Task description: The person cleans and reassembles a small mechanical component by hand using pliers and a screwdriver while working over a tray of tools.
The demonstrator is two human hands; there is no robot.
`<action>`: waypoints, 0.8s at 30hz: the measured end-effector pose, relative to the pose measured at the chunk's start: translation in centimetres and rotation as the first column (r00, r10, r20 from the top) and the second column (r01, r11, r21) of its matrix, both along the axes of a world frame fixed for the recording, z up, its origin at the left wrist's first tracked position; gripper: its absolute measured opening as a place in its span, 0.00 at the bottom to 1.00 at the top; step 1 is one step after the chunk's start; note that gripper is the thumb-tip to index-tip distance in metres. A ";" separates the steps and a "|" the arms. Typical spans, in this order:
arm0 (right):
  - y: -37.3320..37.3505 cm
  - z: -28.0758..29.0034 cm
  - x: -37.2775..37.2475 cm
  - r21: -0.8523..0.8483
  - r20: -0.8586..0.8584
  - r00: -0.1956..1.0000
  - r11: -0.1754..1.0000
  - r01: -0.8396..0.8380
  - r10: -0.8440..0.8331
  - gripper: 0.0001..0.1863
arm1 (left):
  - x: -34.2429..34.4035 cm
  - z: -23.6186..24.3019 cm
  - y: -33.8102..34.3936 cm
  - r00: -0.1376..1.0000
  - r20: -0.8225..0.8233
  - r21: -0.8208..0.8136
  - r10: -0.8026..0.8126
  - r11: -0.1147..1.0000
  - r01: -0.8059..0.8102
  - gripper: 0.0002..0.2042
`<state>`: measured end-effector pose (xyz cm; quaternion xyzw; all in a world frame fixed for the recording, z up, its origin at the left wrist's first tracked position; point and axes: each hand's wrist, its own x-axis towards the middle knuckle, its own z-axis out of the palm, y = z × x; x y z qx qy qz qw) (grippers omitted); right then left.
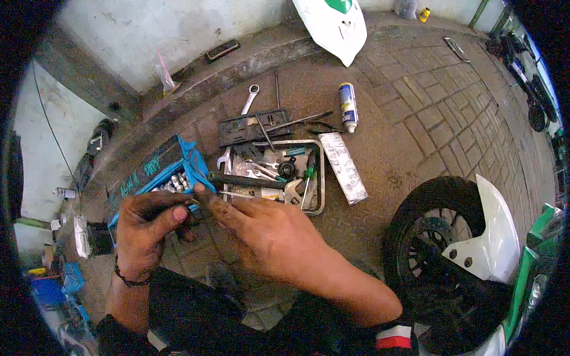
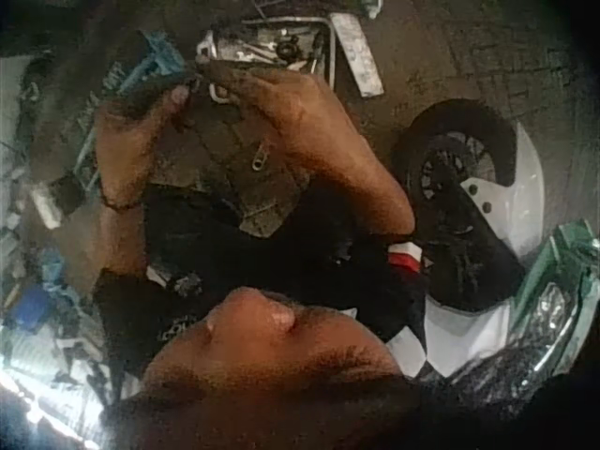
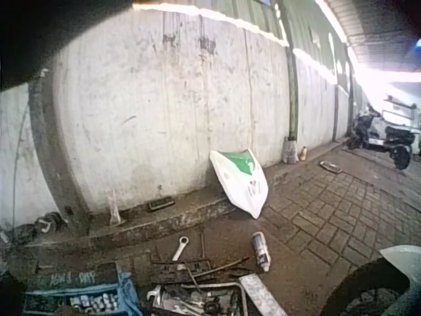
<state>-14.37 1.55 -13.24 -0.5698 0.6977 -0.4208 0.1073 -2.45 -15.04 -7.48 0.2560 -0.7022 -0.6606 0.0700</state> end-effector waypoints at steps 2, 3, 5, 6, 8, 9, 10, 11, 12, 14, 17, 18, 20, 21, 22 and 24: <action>0.0 -0.1 0.0 -0.022 -0.013 1.000 1.000 0.013 -0.013 0.37 | 0.0 0.1 0.0 1.000 0.000 -0.003 -0.008 1.000 0.008 0.10; 0.1 -0.1 0.0 -0.031 -0.013 1.000 0.999 0.019 -0.020 0.38 | 0.0 0.1 0.0 1.000 0.000 -0.003 -0.012 1.000 0.012 0.10; 0.1 -0.1 0.0 -0.033 -0.019 1.000 0.999 0.023 -0.024 0.38 | -0.1 0.1 0.0 1.000 -0.001 -0.051 -0.024 0.998 0.024 0.09; 0.1 0.0 -0.1 -0.025 -0.024 1.000 0.999 0.019 -0.020 0.37 | -0.1 0.1 0.0 1.000 0.000 -0.075 -0.029 0.997 0.029 0.09; 0.2 0.2 -0.2 0.002 -0.024 1.000 1.000 0.009 -0.009 0.37 | -0.1 0.2 0.0 0.999 -0.020 -0.072 -0.032 0.997 0.030 0.09; 0.2 0.5 -0.3 0.022 -0.018 1.000 1.000 0.001 0.000 0.36 | 0.0 0.2 0.0 0.999 -0.028 -0.069 -0.033 0.997 0.031 0.09; 0.2 0.6 -0.3 0.043 -0.012 1.000 0.999 -0.007 0.008 0.36 | 0.0 0.0 0.0 0.999 -0.032 -0.061 -0.039 0.997 0.037 0.08; 0.2 0.5 -0.3 0.026 -0.022 1.000 1.000 -0.015 0.016 0.36 | 0.1 -0.2 -0.1 0.998 -0.036 -0.052 -0.046 0.998 0.044 0.08; 0.2 0.3 -0.4 0.009 -0.033 0.999 1.000 -0.023 0.023 0.36 | 0.1 -0.3 -0.1 0.998 -0.040 -0.045 -0.053 0.998 0.051 0.08; 0.3 0.4 -0.4 0.013 -0.062 0.998 0.999 -0.029 0.030 0.35 | 0.1 -0.2 -0.1 0.997 -0.043 -0.062 -0.063 0.996 0.060 0.08; 0.3 0.6 -0.4 0.053 -0.117 0.992 0.998 -0.038 0.044 0.35 | 0.2 0.2 0.1 0.996 -0.002 -0.121 -0.085 0.989 0.084 0.07; 0.5 0.6 -0.5 0.059 -0.141 0.989 0.997 -0.041 0.049 0.35 | 0.1 0.4 0.2 0.995 0.015 -0.140 -0.099 0.985 0.101 0.07; 0.7 0.8 -0.6 0.103 -0.224 0.973 0.994 -0.037 0.060 0.34 | 0.2 -0.2 0.4 0.995 0.005 -0.193 -0.104 0.976 0.103 0.07; 0.7 1.0 -0.6 0.134 -0.278 0.958 0.990 -0.032 0.069 0.33 | 0.3 -0.2 0.5 0.995 0.003 -0.224 -0.103 0.969 0.101 0.07; 0.7 1.3 -0.5 0.165 -0.331 0.940 0.986 -0.025 0.079 0.32 | 0.4 0.0 0.6 0.994 0.029 -0.215 -0.106 0.970 0.110 0.07; 0.7 1.9 0.1 0.217 -0.406 0.910 0.976 0.000 0.090 0.31 | 0.5 0.4 0.5 0.990 0.083 -0.193 -0.115 0.973 0.130 0.07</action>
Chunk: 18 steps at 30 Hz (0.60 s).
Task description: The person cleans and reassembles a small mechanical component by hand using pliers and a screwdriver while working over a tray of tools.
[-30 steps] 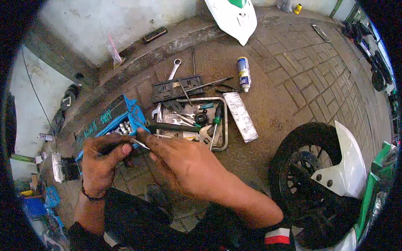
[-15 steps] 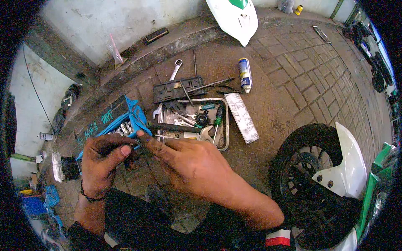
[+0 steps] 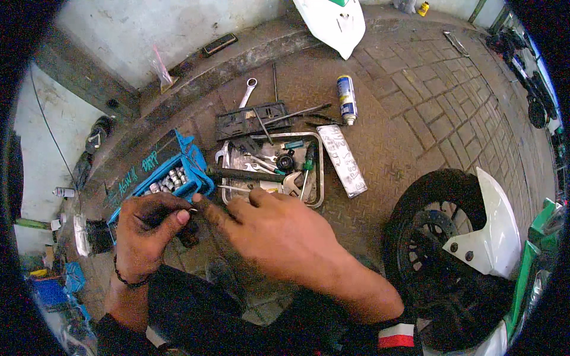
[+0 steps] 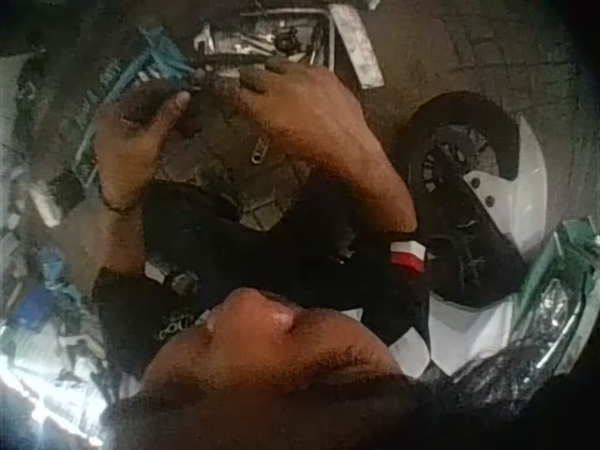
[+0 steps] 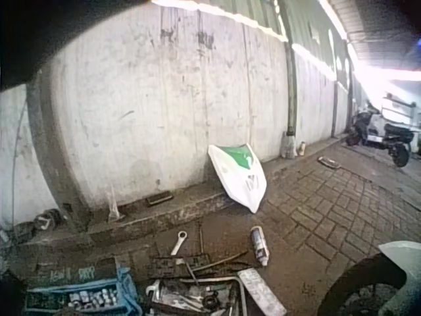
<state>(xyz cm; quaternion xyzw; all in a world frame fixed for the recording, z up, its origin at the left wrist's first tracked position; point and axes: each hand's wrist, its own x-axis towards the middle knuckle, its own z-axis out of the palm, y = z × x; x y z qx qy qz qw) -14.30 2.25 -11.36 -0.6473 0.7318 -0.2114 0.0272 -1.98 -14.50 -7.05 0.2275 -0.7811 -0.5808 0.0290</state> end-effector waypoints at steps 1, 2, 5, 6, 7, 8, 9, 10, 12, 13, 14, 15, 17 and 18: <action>0.0 0.0 0.2 0.026 -0.041 0.999 1.000 0.004 -0.003 0.31 | 0.1 -0.1 0.0 1.000 0.021 0.003 -0.008 1.000 0.008 0.07; -0.1 -0.2 0.4 0.026 0.023 1.000 1.000 0.007 -0.007 0.31 | 0.2 -0.2 -0.1 0.999 0.043 0.006 -0.015 1.000 0.015 0.07; 0.3 -0.8 0.2 0.001 0.252 0.968 1.000 -0.010 0.009 0.32 | 0.1 -0.5 0.0 0.998 0.018 0.002 -0.064 0.998 0.064 0.07; 0.4 -1.6 -0.1 -0.035 0.367 0.929 0.999 -0.039 0.049 0.31 | 0.2 -0.6 0.1 0.997 0.002 -0.004 -0.080 0.997 0.080 0.07; 0.5 -2.1 -0.3 -0.075 0.475 0.876 0.995 -0.062 0.091 0.31 | 0.4 -0.6 0.0 0.996 0.013 0.016 -0.085 0.996 0.085 0.07; 0.5 -2.2 -0.3 -0.082 0.529 0.842 0.994 -0.072 0.104 0.30 | 0.6 -0.7 -0.2 0.996 0.023 0.035 -0.092 0.995 0.091 0.06; 0.3 -2.3 -0.3 -0.090 0.581 0.805 0.993 -0.082 0.120 0.30 | 0.7 -0.7 -0.3 0.995 0.032 0.055 -0.096 0.994 0.094 0.06; 0.2 -2.4 -0.2 -0.099 0.630 0.765 0.991 -0.092 0.134 0.30 | 0.7 -0.6 -0.3 0.994 0.054 0.049 -0.091 0.995 0.089 0.06; -0.1 -2.6 -0.2 -0.121 0.677 0.725 0.991 -0.058 0.125 0.27 | 0.6 -0.4 -0.4 0.992 0.095 0.039 -0.086 0.996 0.083 0.07; -0.2 -2.7 -0.2 -0.130 0.699 0.705 0.991 -0.038 0.119 0.26 | 0.4 -0.6 -0.4 0.995 0.082 0.025 -0.064 0.998 0.062 0.06; -0.4 -2.8 -0.2 -0.107 0.619 0.782 0.994 -0.008 0.073 0.25 | 0.2 -0.9 -0.4 0.997 0.070 0.012 -0.042 0.999 0.041 0.06; -0.6 -2.8 0.0 -0.092 0.533 0.846 0.996 0.021 0.031 0.23 | 0.0 -1.1 -0.4 0.998 0.060 -0.005 -0.016 1.000 0.017 0.06; -0.9 -2.8 -0.1 -0.088 0.433 0.901 0.995 0.052 -0.009 0.21 | -0.1 -1.9 -1.0 0.999 -0.007 -0.152 -0.033 0.988 0.031 0.05; -0.9 -3.0 -0.5 -0.085 0.426 0.904 0.995 0.056 -0.014 0.20 | -0.2 -2.4 -1.3 0.998 -0.039 -0.215 -0.048 0.976 0.039 0.05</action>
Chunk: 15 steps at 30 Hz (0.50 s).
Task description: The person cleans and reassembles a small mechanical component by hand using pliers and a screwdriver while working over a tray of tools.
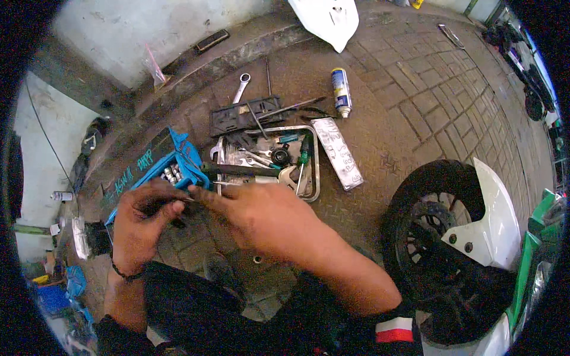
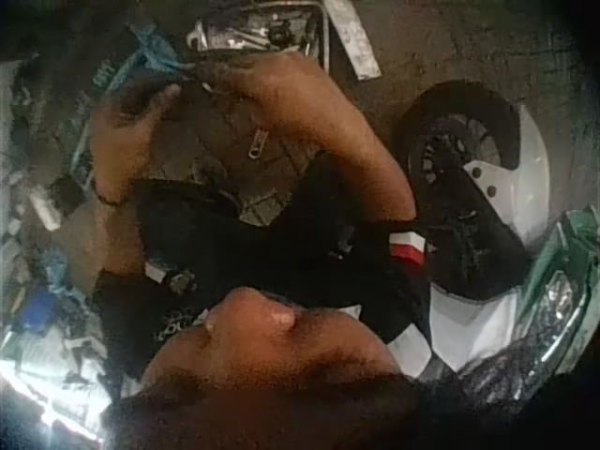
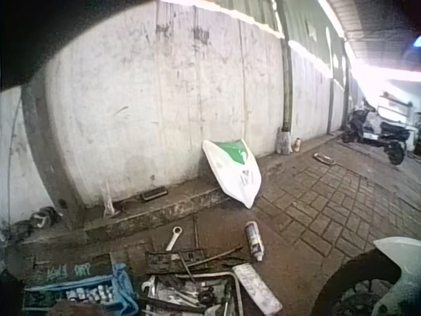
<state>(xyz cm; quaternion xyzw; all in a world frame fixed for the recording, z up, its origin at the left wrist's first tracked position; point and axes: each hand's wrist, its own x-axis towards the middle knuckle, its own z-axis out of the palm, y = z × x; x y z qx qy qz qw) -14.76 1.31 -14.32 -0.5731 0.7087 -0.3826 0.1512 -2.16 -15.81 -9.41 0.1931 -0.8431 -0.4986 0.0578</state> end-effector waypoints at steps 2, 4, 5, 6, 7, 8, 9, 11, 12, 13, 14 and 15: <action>-0.5 -0.7 -1.1 0.016 0.046 0.995 0.996 0.089 -0.090 0.18 | 0.0 0.0 -0.3 0.997 -0.067 -0.109 0.029 0.993 -0.036 0.05; -0.9 -2.2 -3.2 0.065 0.135 0.953 0.962 0.265 -0.271 0.19 | 0.1 1.5 0.2 0.990 -0.026 -0.035 0.136 0.990 -0.137 0.06; -0.5 -3.8 -4.6 0.127 0.049 0.940 0.935 0.330 -0.338 0.19 | 0.0 1.3 0.2 0.990 -0.050 -0.069 0.129 0.989 -0.133 0.07; -0.9 -6.5 -5.7 0.167 -0.022 0.925 0.910 0.378 -0.380 0.19 | 0.3 1.3 0.1 0.990 -0.064 -0.077 0.129 0.988 -0.134 0.07; -1.3 -9.1 -6.6 0.262 -0.046 0.927 0.891 0.371 -0.373 0.19 | 0.4 1.2 0.0 0.989 -0.083 -0.079 0.125 0.988 -0.132 0.07; -0.8 -11.9 -7.6 0.365 -0.083 0.922 0.850 0.381 -0.378 0.20 | 0.0 0.9 0.2 0.988 -0.109 -0.065 0.107 0.991 -0.114 0.07; -1.4 -14.5 -8.2 0.442 -0.088 0.938 0.831 0.338 -0.335 0.19 | 0.1 1.4 0.3 0.986 -0.109 -0.021 0.130 0.991 -0.133 0.07; -1.3 -20.2 -9.1 0.633 -0.108 0.948 0.714 0.299 -0.300 0.17 | -0.8 0.6 0.4 0.982 -0.106 0.107 0.153 0.984 -0.142 0.06; -2.9 -20.2 -8.3 0.712 -0.103 0.955 0.650 0.266 -0.278 0.16 | -0.7 0.8 0.0 0.982 -0.094 0.119 0.164 0.981 -0.153 0.06; -4.0 -20.0 -7.5 0.726 -0.101 0.967 0.647 0.233 -0.234 0.16 | -0.6 1.1 -0.4 0.981 -0.082 0.133 0.174 0.978 -0.162 0.06; -4.8 -19.9 -6.6 0.741 -0.099 0.977 0.640 0.200 -0.191 0.15 | -0.5 1.3 -0.8 0.981 -0.070 0.149 0.182 0.974 -0.170 0.06; -5.7 -19.4 -5.6 0.758 -0.097 0.984 0.629 0.169 -0.148 0.14 | -0.2 1.2 -1.2 0.980 -0.074 0.125 0.186 0.976 -0.176 0.06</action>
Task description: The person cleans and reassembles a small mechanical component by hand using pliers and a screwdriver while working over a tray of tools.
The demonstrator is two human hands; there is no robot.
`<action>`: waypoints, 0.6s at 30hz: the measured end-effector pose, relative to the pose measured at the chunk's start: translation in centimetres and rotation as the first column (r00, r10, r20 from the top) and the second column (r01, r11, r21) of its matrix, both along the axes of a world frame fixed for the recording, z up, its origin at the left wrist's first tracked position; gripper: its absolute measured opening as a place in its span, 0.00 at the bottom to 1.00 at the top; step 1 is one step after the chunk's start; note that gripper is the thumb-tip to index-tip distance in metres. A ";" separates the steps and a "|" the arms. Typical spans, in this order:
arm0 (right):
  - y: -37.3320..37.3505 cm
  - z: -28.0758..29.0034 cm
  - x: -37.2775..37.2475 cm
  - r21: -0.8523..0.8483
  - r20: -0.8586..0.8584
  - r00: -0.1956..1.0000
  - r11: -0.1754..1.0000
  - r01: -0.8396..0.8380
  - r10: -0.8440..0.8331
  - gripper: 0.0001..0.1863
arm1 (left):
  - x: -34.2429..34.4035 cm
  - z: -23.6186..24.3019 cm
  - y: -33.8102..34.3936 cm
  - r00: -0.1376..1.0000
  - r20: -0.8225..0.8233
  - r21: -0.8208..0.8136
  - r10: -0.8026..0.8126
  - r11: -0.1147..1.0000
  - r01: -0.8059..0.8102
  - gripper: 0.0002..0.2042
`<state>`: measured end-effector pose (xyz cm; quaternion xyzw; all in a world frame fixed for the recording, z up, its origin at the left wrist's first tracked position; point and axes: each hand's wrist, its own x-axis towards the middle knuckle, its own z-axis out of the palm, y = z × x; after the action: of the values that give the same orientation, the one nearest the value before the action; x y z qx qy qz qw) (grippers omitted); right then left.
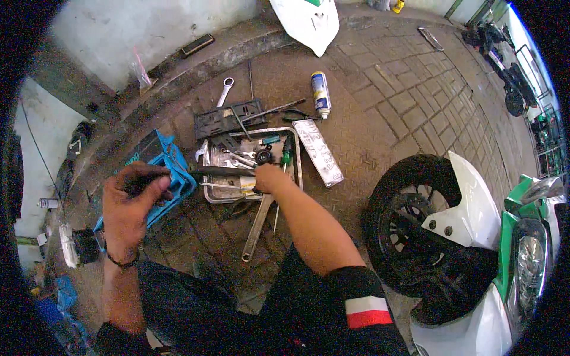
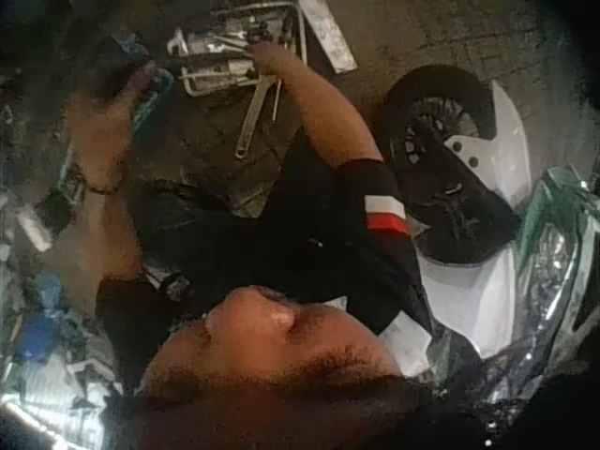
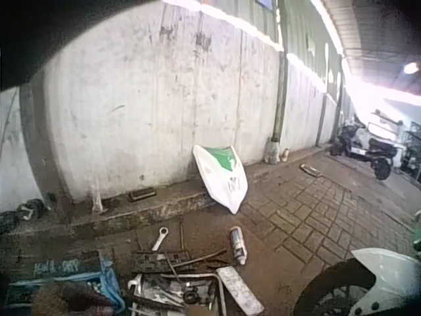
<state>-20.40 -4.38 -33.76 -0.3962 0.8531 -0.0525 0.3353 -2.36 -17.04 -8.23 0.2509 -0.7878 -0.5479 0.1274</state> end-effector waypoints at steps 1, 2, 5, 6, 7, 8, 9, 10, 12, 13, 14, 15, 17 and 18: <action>-0.2 -1.1 0.5 -0.002 -0.035 0.998 0.999 -0.046 0.046 0.14 | 0.0 -0.2 -0.2 1.000 -0.002 -0.016 -0.006 1.000 0.005 0.06; -0.5 -3.2 0.7 -0.001 -0.071 0.993 0.996 -0.091 0.091 0.14 | 0.0 -0.4 -0.5 1.000 -0.005 -0.031 -0.011 0.999 0.011 0.06; -1.6 -6.8 1.4 -0.041 -0.217 0.970 0.991 -0.125 0.113 0.14 | 0.6 -0.5 -1.2 0.995 -0.099 0.014 0.021 1.000 -0.020 0.07; -2.2 -6.7 1.8 -0.070 -0.294 0.951 0.990 -0.122 0.097 0.15 | 0.9 -0.6 -1.7 0.996 -0.086 0.008 0.022 1.000 -0.021 0.07; -2.7 -6.6 2.1 -0.099 -0.370 0.926 0.988 -0.122 0.077 0.16 | 1.2 -0.5 -2.2 0.997 -0.074 0.002 0.023 1.000 -0.023 0.07; -3.0 -6.3 2.4 -0.101 -0.546 0.823 0.962 -0.253 0.158 0.16 | 1.4 -0.6 -2.7 0.998 -0.062 -0.003 0.024 1.000 -0.024 0.07; -3.8 -6.4 3.1 -0.106 -0.526 0.807 0.920 -0.377 0.270 0.16 | 1.7 -0.7 -3.3 0.999 -0.045 0.021 0.029 0.999 -0.028 0.07; -4.6 -6.7 3.8 -0.109 -0.514 0.773 0.866 -0.489 0.372 0.16 | 1.8 -0.7 -3.8 0.999 -0.039 0.046 0.026 0.999 -0.024 0.07; -4.7 -9.5 5.1 -0.096 -0.494 0.627 0.680 -0.727 0.602 0.17 | 1.2 -0.3 -4.2 0.999 -0.050 0.169 0.010 0.986 -0.001 0.08; -5.3 -9.7 7.4 -0.111 -0.362 0.746 0.769 -0.629 0.558 0.16 | 1.5 -0.4 -4.9 0.999 -0.047 0.243 0.024 0.970 -0.012 0.08; -5.9 -10.0 9.5 -0.111 -0.220 0.844 0.847 -0.520 0.489 0.16 | 1.6 -0.6 -5.6 0.999 -0.040 0.312 0.037 0.950 -0.023 0.09; -5.9 -10.7 9.9 -0.126 -0.277 0.797 0.802 -0.584 0.537 0.16 | 1.5 -0.6 -5.8 0.998 -0.050 0.378 0.039 0.926 -0.017 0.09; -5.0 -12.1 9.3 -0.120 -0.360 0.703 0.716 -0.687 0.613 0.16 | 1.1 -0.5 -5.6 0.997 -0.069 0.508 0.038 0.861 0.002 0.11; -5.1 -12.1 9.3 -0.116 -0.389 0.657 0.673 -0.730 0.646 0.16 | 1.2 -0.2 -5.5 0.997 -0.065 0.537 0.042 0.843 -0.001 0.11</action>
<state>-11.08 -9.47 -45.88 -0.7354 0.6637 0.0314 0.1330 -1.17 -22.54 -8.46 0.2647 -0.5952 -0.7537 0.0873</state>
